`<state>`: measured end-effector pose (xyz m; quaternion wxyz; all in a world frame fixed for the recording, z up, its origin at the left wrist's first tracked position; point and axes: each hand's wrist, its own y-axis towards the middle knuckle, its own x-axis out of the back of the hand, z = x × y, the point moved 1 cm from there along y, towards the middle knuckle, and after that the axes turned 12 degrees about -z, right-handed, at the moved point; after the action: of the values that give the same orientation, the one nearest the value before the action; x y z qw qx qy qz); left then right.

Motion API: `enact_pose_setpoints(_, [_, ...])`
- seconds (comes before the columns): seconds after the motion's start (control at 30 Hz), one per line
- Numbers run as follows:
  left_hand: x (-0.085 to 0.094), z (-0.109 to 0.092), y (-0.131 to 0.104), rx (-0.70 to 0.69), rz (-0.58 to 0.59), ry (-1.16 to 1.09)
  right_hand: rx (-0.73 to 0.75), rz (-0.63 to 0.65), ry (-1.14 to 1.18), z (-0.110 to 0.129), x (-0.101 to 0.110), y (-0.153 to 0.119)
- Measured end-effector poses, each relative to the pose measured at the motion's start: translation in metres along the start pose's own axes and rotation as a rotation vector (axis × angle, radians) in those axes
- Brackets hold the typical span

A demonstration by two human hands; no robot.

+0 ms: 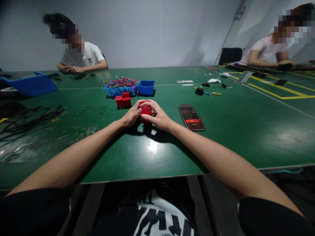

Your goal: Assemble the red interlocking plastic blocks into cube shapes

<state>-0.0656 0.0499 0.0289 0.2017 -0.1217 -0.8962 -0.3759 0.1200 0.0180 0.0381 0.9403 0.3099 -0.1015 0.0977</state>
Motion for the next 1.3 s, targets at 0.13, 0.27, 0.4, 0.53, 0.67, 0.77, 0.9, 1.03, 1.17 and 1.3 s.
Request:
enact_pose_setpoints(0.13, [-0.008,0.000,0.005,0.131,-0.037,-0.128,0.064,0.011,-0.076,0.000,0.003,0.000])
enact_pose_setpoints(0.27, [-0.015,-0.004,0.008,0.225,-0.050,-0.212,0.054,-0.004,-0.079,-0.003,0.004,0.000])
enact_pose_setpoints(0.4, [-0.015,-0.010,0.009,0.308,-0.081,-0.321,0.059,0.004,-0.065,-0.004,0.004,0.000])
enact_pose_setpoints(0.53, [-0.013,-0.015,0.009,0.379,-0.072,-0.418,0.062,0.010,-0.031,-0.003,0.004,0.001])
enact_pose_setpoints(0.67, [-0.011,-0.017,0.009,0.377,-0.052,-0.445,0.074,0.026,-0.004,-0.002,0.003,0.001])
enact_pose_setpoints(0.77, [-0.011,-0.017,0.009,0.365,-0.045,-0.453,0.084,0.029,0.001,-0.001,0.004,0.001])
enact_pose_setpoints(0.9, [-0.010,-0.017,0.007,0.343,-0.012,-0.461,0.097,0.042,0.005,0.001,0.004,0.001])
enact_pose_setpoints(1.03, [-0.010,-0.017,0.007,0.334,-0.002,-0.455,0.106,0.041,0.006,0.002,0.005,0.002])
enact_pose_setpoints(1.17, [-0.009,-0.019,0.007,0.329,-0.005,-0.435,0.116,0.047,-0.002,0.002,0.005,0.002])
enact_pose_setpoints(1.3, [-0.008,-0.020,0.007,0.352,0.008,-0.438,0.109,0.044,-0.008,0.001,0.005,0.002])
